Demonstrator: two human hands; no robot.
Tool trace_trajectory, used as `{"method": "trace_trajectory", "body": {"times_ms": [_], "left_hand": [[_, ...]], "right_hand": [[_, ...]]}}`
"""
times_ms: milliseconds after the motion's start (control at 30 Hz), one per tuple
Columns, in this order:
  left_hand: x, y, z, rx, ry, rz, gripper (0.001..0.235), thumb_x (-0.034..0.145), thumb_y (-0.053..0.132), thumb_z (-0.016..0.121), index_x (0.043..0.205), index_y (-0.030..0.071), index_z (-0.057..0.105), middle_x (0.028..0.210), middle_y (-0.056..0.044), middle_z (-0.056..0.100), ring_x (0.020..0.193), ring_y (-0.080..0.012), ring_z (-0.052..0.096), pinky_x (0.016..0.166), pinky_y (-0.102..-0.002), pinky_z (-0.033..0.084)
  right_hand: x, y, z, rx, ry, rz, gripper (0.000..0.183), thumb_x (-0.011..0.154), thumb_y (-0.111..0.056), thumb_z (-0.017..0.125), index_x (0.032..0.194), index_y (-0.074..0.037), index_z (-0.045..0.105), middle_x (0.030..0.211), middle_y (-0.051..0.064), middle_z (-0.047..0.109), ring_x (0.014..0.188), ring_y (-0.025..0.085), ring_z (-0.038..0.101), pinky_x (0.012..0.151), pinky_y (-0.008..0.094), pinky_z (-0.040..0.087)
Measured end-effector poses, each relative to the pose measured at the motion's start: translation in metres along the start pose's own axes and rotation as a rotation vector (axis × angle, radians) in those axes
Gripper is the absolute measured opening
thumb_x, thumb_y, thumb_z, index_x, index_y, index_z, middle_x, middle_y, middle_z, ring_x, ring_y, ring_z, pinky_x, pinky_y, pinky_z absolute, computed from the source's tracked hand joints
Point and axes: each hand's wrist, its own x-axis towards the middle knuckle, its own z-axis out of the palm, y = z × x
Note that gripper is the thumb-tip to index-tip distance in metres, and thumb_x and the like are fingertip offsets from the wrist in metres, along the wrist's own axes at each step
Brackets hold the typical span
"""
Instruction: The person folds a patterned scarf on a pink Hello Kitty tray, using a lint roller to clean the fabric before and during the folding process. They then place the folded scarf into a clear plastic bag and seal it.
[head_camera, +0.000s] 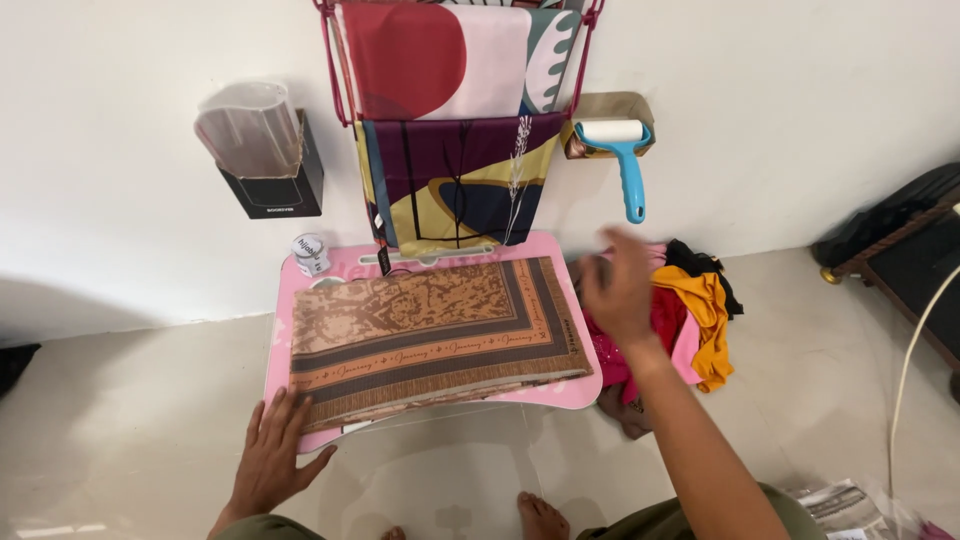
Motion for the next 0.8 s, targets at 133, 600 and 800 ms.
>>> {"method": "trace_trajectory", "body": {"times_ms": [133,600,800], "left_hand": [[-0.010,-0.011,0.016,0.113,-0.192,0.047,0.083,0.090,0.062,0.050,0.155,0.013,0.038,0.169,-0.004,0.030,0.159,-0.0178,0.021,0.133,-0.052,0.008],[-0.036,-0.008,-0.002,0.169,-0.121,0.068,0.067,0.088,0.026,0.064,0.152,0.018,0.045,0.162,0.003,0.043,0.152,-0.0148,0.036,0.131,-0.057,0.021],[-0.041,-0.010,-0.004,0.161,-0.132,0.093,0.071,0.088,0.030,0.061,0.155,0.020,0.039,0.165,0.003,0.038,0.153,-0.0151,0.033,0.132,-0.058,0.018]], "right_hand": [[-0.089,0.007,0.035,0.060,-0.532,0.005,0.051,0.091,-0.026,0.065,0.134,0.001,0.056,0.134,0.019,0.060,0.117,0.036,0.059,0.100,0.044,0.045],[-0.231,0.035,0.036,-0.235,-0.875,-0.215,0.084,0.098,-0.058,0.052,0.161,-0.008,0.025,0.169,0.022,0.016,0.155,0.039,0.017,0.124,0.051,0.015],[-0.245,0.030,0.034,-0.275,-0.772,-0.243,0.076,0.099,-0.050,0.053,0.156,-0.003,0.035,0.164,0.028,0.027,0.151,0.044,0.029,0.121,0.057,0.025]]}}
